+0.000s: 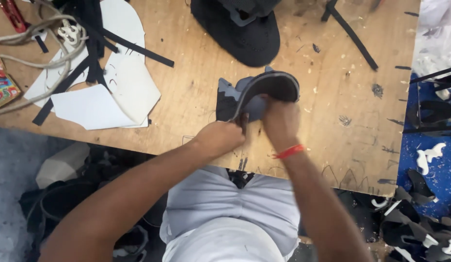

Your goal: Assembling and folding various shoe upper components at a workbench.

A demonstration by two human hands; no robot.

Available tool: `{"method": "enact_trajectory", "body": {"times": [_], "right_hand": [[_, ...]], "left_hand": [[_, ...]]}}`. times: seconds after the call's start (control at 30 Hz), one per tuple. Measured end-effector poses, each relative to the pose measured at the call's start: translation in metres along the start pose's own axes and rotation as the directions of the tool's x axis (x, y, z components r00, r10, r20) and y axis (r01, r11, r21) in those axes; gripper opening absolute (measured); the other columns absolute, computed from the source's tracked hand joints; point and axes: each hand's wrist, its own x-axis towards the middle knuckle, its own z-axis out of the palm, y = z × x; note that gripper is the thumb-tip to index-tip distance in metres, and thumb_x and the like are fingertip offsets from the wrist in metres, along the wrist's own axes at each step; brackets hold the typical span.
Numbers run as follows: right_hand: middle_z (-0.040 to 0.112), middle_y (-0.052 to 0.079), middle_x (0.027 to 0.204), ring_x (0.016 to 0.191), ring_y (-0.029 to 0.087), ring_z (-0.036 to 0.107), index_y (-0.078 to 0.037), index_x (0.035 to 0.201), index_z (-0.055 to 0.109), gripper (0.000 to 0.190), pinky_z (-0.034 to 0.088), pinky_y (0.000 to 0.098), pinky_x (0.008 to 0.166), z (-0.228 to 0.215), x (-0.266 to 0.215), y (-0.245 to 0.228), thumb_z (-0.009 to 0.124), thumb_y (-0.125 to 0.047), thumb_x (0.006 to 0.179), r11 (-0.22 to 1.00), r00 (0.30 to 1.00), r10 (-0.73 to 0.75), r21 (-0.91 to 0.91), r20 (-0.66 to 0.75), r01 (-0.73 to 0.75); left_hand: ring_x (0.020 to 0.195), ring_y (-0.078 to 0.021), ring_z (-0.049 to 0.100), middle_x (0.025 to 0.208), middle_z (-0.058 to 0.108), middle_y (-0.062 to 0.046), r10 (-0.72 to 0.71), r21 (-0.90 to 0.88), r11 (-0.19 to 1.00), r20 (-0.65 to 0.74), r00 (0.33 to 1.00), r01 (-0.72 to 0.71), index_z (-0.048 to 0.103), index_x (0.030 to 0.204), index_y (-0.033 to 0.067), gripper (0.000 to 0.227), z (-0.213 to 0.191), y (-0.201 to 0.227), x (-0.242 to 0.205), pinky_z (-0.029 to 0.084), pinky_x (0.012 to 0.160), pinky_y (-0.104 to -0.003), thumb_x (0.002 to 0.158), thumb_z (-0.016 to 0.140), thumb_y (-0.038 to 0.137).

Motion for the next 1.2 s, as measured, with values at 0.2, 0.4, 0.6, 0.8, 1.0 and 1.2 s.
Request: {"method": "enact_trajectory", "body": {"times": [0.2,0.4,0.6,0.8,1.0,1.2], "right_hand": [[0.076,0.011,0.091,0.078,0.033,0.072,-0.023,0.113,0.078,0.027,0.055,0.0459,0.061,-0.02,0.001,-0.003,0.061,-0.013,0.095,0.937,0.922,-0.334,0.038,-0.194,0.347],[0.077,0.013,0.11,0.094,0.036,0.072,-0.014,0.118,0.071,0.045,0.059,0.0438,0.078,-0.011,-0.021,-0.005,0.05,0.0,0.081,0.894,0.807,-0.409,-0.01,-0.427,0.448],[0.077,0.016,0.109,0.101,0.033,0.073,-0.011,0.118,0.075,0.034,0.057,0.0414,0.088,-0.063,-0.017,-0.006,0.058,-0.002,0.09,0.941,0.999,-0.01,0.338,0.03,-0.001],[0.063,0.028,0.136,0.129,0.038,0.061,0.001,0.135,0.062,0.048,0.049,0.0397,0.103,0.063,-0.014,0.015,0.069,-0.031,0.099,0.71,0.999,0.006,0.704,-0.032,0.019],[0.065,0.024,0.118,0.108,0.038,0.061,0.001,0.122,0.063,0.042,0.044,0.0482,0.089,0.113,-0.019,0.037,0.063,-0.021,0.085,0.931,0.892,-0.342,0.018,-0.297,0.363],[0.07,0.027,0.096,0.09,0.046,0.067,0.001,0.103,0.073,0.024,0.052,0.0485,0.075,-0.039,0.001,-0.039,0.062,-0.02,0.097,0.823,0.969,-0.122,0.524,-0.216,0.22]], "left_hand": [[0.06,-0.0293,0.075,0.093,0.074,-0.027,0.077,0.048,0.997,-0.274,0.959,-0.067,0.066,0.12,-0.0144,0.044,-0.024,-0.007,-0.006,0.059,0.044,-0.039,0.081,0.055,0.003],[0.084,-0.0311,0.076,0.099,0.074,-0.022,0.078,0.054,0.996,-0.021,0.997,-0.077,0.063,0.122,-0.0064,0.033,-0.005,-0.014,0.005,0.063,0.063,-0.043,0.095,0.051,0.007],[0.092,-0.0359,0.076,0.114,0.075,-0.036,0.24,0.212,0.966,-0.507,0.828,-0.15,0.059,0.123,-0.0054,0.044,0.027,-0.014,0.022,0.061,0.057,-0.038,0.083,0.05,0.011],[0.112,-0.038,0.075,0.121,0.072,-0.028,0.024,-0.186,0.982,0.34,0.94,0.042,0.072,0.122,-0.0038,0.037,-0.064,0.062,0.045,0.059,0.089,-0.047,0.096,0.055,0.015],[0.104,-0.0338,0.073,0.113,0.072,-0.022,-0.216,-0.401,0.879,0.151,0.965,0.259,0.071,0.113,0.0027,0.033,-0.073,0.026,0.061,0.058,0.088,-0.043,0.099,0.046,0.02],[0.095,-0.0412,0.071,0.109,0.07,-0.028,-0.291,-0.366,0.911,-0.244,0.925,0.19,0.071,0.112,-0.0003,0.03,0.027,-0.076,0.052,0.057,0.081,-0.049,0.097,0.049,0.013]]}}
